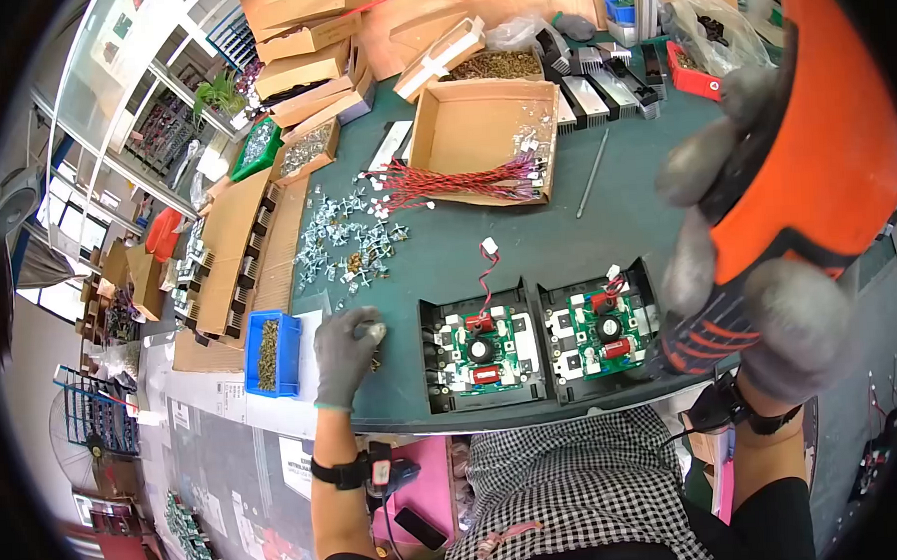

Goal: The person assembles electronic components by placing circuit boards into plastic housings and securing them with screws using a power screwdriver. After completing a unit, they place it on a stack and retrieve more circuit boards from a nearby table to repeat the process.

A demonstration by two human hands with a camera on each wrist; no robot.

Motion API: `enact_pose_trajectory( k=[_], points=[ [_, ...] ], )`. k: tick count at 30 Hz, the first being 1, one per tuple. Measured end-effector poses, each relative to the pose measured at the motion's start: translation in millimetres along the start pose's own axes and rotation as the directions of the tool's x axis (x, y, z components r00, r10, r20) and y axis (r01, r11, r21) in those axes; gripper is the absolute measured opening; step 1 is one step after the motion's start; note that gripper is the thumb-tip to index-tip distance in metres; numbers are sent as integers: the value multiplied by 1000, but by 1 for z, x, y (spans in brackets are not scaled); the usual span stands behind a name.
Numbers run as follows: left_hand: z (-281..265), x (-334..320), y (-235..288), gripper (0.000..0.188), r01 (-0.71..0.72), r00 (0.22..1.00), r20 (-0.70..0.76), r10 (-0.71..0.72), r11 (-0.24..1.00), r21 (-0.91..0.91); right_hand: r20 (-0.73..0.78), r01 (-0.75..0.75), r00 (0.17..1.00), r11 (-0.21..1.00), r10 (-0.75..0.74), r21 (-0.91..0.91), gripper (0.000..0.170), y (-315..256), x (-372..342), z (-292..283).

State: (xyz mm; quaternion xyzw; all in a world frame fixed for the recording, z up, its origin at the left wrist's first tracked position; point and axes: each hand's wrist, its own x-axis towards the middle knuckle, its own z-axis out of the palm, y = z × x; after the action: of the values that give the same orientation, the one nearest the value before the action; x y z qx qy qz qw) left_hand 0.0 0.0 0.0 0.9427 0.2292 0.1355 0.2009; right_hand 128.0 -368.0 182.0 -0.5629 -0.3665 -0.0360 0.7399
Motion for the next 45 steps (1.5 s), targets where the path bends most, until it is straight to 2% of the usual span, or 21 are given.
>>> enact_pose_trajectory(
  k=[2, 5, 6, 9, 10, 12, 14, 17, 20, 22, 24, 26, 29, 31, 37, 39, 40, 43, 45],
  points=[
    [6, 15, -1, 16, -34, 998, -60, 36, 999, 29, 28, -20, 999, 999, 19, 44, 80, 0, -1, 10],
    [-5, 32, -23, 13, 89, 985, -145, -96, 995, -51, 8, -16, 1000, 995, 16, 102, 76, 1, 1, 27],
    [-8, 40, -26, 12, 92, 985, -141, -96, 995, -39, -3, -3, 1000, 993, 3, 115, 75, 3, 2, 31],
    [-13, 44, -21, 13, 217, 976, 64, -210, 964, -152, -33, 27, 999, 991, -23, 129, 75, 9, 7, 38],
    [-12, 43, -19, 14, 232, 970, 128, -207, 947, -224, -42, 11, 999, 991, -6, 136, 75, 10, 7, 40],
    [-1, 44, -25, 12, 10, 996, 83, -13, 999, 43, -61, -23, 998, 989, 33, 148, 75, 12, 8, 46],
    [8, 44, -27, 15, -175, 984, 74, 161, 947, 269, -72, -37, 996, 988, 48, 147, 74, 13, 9, 56],
    [-5, 28, 7, 17, -113, 994, -3, 113, 991, -77, -43, 38, 999, 992, -33, 122, 73, 18, 13, 57],
    [-28, -4, 76, 19, -385, 923, -168, 347, 857, -344, -16, 200, 980, 963, -200, 179, 72, 24, 15, 50],
    [-37, -19, 119, 26, -634, 773, -208, 599, 722, -278, -8, 314, 946, 908, -325, 276, 73, 25, 18, 47],
    [-21, -33, 137, 29, -649, 759, -218, 614, 682, -338, 47, 423, 882, 832, -469, 358, 73, 29, 26, 46],
    [-14, -40, 147, 35, -664, 743, -209, 636, 661, -350, 80, 400, 885, 835, -459, 377, 72, 18, 22, 37],
    [-8, -44, 159, 38, -681, 731, -306, 609, 625, -382, 143, 376, 874, 833, -464, 405, 72, 13, 20, 23],
    [-7, -45, 165, 39, -679, 733, -309, 606, 616, -401, 176, 362, 870, 839, -460, 407, 73, 15, 18, 10],
    [-3, -46, 178, 36, -694, 720, -328, 612, 623, -360, 81, 314, 925, 866, -371, 389, 74, 10, 9, 5],
    [4, -48, 180, 39, -714, 699, -356, 620, 634, -298, 41, 294, 947, 912, -318, 285, 71, 8, 8, 5],
    [9, -48, 184, 40, -708, 705, -380, 599, 628, -324, 19, 273, 960, 944, -281, 183, 69, 6, 7, 5],
    [4, -46, 209, 39, -598, 791, -134, 597, 709, -374, -83, 176, 979, 975, -188, -138, 64, 0, 6, 5],
    [2, -43, 217, 39, -633, 759, -61, 648, 713, -302, -141, 99, 979, 953, -145, -287, 61, 2, 6, -3]
  ],
)
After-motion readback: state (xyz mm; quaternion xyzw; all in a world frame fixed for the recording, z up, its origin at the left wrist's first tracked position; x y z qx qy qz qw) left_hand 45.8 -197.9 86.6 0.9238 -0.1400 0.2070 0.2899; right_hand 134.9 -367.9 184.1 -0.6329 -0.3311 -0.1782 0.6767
